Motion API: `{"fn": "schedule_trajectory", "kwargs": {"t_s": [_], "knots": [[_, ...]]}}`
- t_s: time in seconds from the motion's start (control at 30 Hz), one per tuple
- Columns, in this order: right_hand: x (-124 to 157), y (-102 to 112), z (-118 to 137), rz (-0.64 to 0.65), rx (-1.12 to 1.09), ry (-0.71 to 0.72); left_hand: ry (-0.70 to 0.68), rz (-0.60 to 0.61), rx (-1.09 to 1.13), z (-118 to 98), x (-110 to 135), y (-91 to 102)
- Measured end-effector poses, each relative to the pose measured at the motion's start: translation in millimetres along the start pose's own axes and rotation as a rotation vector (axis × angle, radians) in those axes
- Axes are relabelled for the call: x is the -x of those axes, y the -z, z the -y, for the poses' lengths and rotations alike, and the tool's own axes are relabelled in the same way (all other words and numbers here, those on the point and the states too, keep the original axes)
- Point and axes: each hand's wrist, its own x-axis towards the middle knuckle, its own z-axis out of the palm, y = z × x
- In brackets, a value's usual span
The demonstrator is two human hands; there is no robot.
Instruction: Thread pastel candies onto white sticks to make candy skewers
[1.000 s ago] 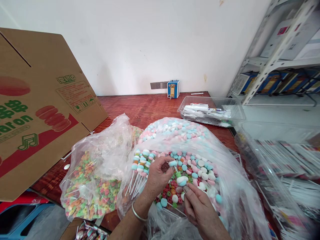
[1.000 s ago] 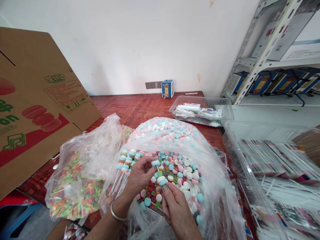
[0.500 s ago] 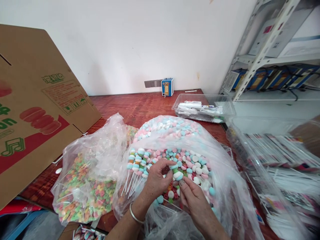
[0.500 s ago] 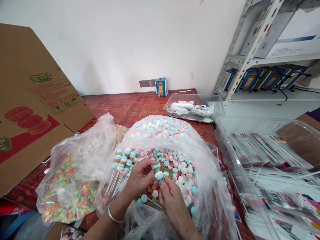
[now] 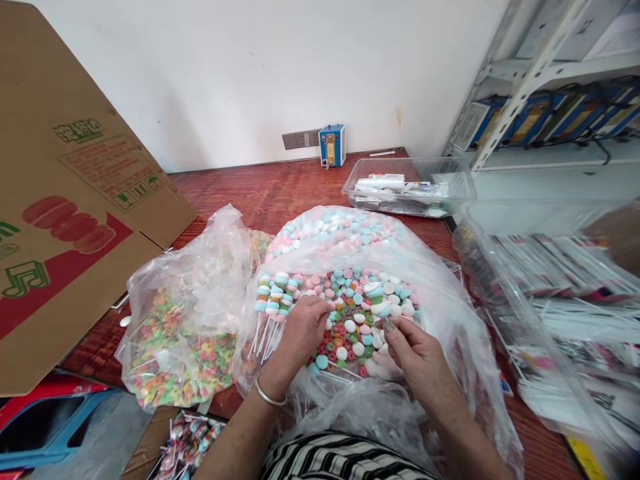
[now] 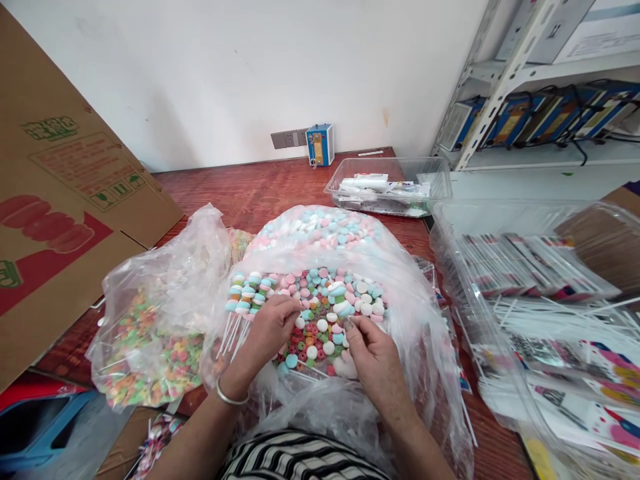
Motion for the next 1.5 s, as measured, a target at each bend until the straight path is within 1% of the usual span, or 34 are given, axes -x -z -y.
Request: {"fn": "schedule_trajectory", "kwargs": {"t_s": [0.1,0.13,0.2,0.27,0.4,0.57,0.63,0.7,0.77,0.83,0.93,1.0,1.03,1.1,1.17,1.37,1.5], "knots": [[3.6,2.4,1.9,-0.001,0.001,-0.01,-0.087,0.13,-0.244,-0.4,2.9,-13.3],[4.0,2.7,1.1,0.0,0.001,-0.011,-0.095,0.147,-0.3,-0.9,3.4,-17.8],[3.6,2.8,-2.3,0.002,-0.003,-0.006,-0.088,0.14,-0.369,-1.4,2.7,-25.6],[2.2,2.3,-6.9,0.003,-0.017,0.005,-0.077,0.13,-0.396,-1.3,0.0,-31.4],[-1.8,-0.3,-14.8,-0.002,-0.018,0.002,-0.126,0.191,-0.39,-1.6,-7.9,-38.3],[-6.0,-2.0,-23.8,0.006,-0.013,-0.004,-0.152,0.215,-0.409,-3.2,-8.6,-40.4],[-7.3,-1.5,-26.8,-0.001,-0.012,-0.009,-0.137,0.198,-0.397,-3.8,-6.2,-40.3],[-8.0,-0.8,-28.2,0.0,-0.014,-0.006,-0.087,0.15,-0.331,-5.0,-4.9,-39.7],[-7.8,-0.4,-28.1,0.021,-0.01,0.01,0.012,0.072,-0.159,-6.9,-6.3,-37.8],[-6.8,-0.7,-27.1,0.054,0.011,0.031,0.162,0.014,0.142,-9.5,-10.4,-34.5],[-4.7,-2.7,-25.0,0.088,0.084,0.059,0.407,-0.019,0.7,-12.9,-17.6,-29.5],[-3.7,-4.2,-23.2,0.096,0.144,0.08,0.499,-0.045,0.967,-14.2,-20.3,-27.5],[-3.4,-4.8,-22.3,0.095,0.169,0.09,0.517,-0.06,1.046,-14.6,-20.7,-27.0],[-3.3,-5.5,-20.9,0.094,0.2,0.098,0.51,-0.065,1.116,-14.7,-20.2,-26.4],[-3.2,-5.5,-20.6,0.097,0.213,0.1,0.486,-0.046,1.122,-13.8,-19.4,-25.3],[-2.4,-4.9,-24.6,0.162,0.269,0.089,0.433,0.012,0.989,-5.6,-21.3,-16.7],[-2.5,-4.7,-24.1,0.2,0.29,0.074,0.429,0.053,0.99,-4.0,-22.1,-9.9]]}}
